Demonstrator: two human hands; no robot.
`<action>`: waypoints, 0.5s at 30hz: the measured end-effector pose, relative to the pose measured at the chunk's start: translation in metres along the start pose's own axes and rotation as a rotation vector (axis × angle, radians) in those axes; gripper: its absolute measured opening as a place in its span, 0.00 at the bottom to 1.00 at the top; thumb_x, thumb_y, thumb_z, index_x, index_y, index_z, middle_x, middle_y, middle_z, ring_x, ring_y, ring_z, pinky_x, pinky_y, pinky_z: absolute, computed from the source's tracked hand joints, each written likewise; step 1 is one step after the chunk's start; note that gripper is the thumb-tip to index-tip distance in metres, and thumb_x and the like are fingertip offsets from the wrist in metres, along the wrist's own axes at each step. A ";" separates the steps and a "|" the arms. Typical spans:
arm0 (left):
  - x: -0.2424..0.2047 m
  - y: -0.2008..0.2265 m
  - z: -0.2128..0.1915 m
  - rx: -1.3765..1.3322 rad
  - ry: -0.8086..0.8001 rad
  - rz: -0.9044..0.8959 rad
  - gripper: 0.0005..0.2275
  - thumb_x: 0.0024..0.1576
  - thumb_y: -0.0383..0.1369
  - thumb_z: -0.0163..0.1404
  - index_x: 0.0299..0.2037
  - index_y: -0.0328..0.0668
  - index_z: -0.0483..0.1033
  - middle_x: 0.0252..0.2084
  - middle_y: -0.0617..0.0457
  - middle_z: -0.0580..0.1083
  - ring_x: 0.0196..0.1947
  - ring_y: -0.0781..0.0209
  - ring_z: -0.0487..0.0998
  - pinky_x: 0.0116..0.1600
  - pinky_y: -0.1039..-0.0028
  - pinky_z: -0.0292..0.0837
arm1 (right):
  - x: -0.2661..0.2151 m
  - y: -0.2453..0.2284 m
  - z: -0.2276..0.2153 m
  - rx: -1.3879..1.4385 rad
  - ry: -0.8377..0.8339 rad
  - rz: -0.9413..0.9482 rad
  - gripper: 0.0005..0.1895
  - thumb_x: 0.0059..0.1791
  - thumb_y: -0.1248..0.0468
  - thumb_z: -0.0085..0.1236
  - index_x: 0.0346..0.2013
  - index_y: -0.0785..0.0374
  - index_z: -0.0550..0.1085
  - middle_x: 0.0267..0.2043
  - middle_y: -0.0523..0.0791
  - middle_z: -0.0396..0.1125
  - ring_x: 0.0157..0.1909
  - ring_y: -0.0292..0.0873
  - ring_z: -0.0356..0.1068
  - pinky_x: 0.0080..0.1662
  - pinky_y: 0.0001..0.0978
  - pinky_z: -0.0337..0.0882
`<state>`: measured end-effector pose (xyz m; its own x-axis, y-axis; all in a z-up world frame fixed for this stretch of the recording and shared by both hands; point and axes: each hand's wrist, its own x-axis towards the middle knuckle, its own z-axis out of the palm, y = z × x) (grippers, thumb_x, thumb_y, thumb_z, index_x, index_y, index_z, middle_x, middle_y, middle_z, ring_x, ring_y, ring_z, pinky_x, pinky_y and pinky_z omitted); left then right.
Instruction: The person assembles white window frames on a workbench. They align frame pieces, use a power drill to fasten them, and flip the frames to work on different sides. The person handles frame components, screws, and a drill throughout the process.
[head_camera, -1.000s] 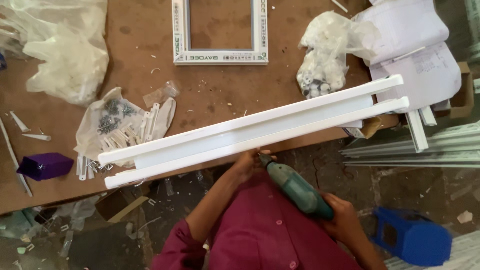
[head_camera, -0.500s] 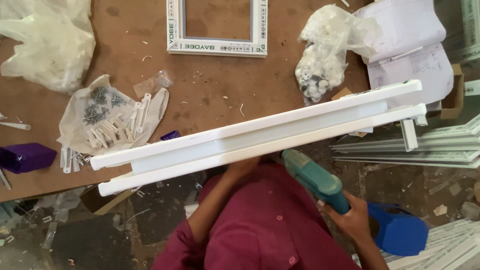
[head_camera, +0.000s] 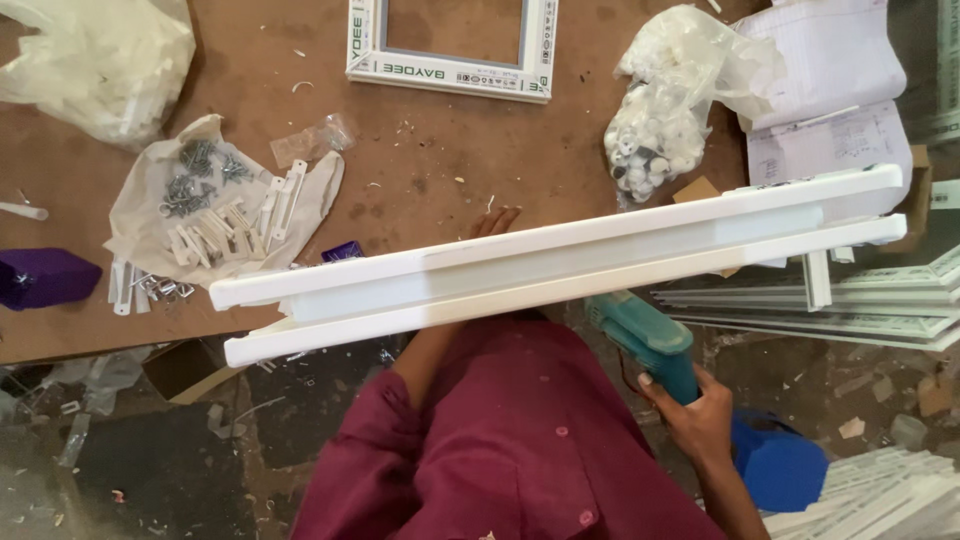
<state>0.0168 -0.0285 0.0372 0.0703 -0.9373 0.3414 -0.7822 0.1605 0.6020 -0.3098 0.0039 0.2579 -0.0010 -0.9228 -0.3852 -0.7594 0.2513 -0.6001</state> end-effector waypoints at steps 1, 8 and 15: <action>0.000 0.002 0.001 -0.129 -0.012 -0.060 0.25 0.63 0.39 0.46 0.69 0.39 0.62 0.74 0.45 0.61 0.75 0.47 0.58 0.76 0.56 0.52 | 0.000 0.001 -0.001 -0.044 0.010 -0.016 0.22 0.40 0.53 0.71 0.35 0.71 0.80 0.19 0.47 0.69 0.22 0.39 0.67 0.28 0.35 0.64; 0.004 -0.009 0.021 -0.167 -0.020 -0.003 0.16 0.60 0.40 0.50 0.55 0.47 0.77 0.72 0.46 0.64 0.73 0.46 0.60 0.75 0.53 0.52 | -0.004 -0.002 0.000 -0.150 -0.009 -0.071 0.25 0.38 0.54 0.72 0.39 0.70 0.80 0.27 0.50 0.76 0.29 0.39 0.74 0.35 0.34 0.72; 0.001 -0.037 0.065 -0.133 0.000 0.095 0.10 0.57 0.41 0.53 0.43 0.52 0.83 0.69 0.45 0.66 0.71 0.46 0.63 0.70 0.49 0.54 | -0.008 -0.010 0.004 -0.143 -0.004 -0.060 0.24 0.39 0.53 0.71 0.40 0.69 0.81 0.27 0.50 0.76 0.30 0.39 0.74 0.35 0.34 0.72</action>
<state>0.0056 -0.0555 -0.0321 0.0000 -0.9158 0.4017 -0.6963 0.2884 0.6573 -0.2995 0.0099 0.2639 0.0497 -0.9337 -0.3546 -0.8429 0.1512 -0.5163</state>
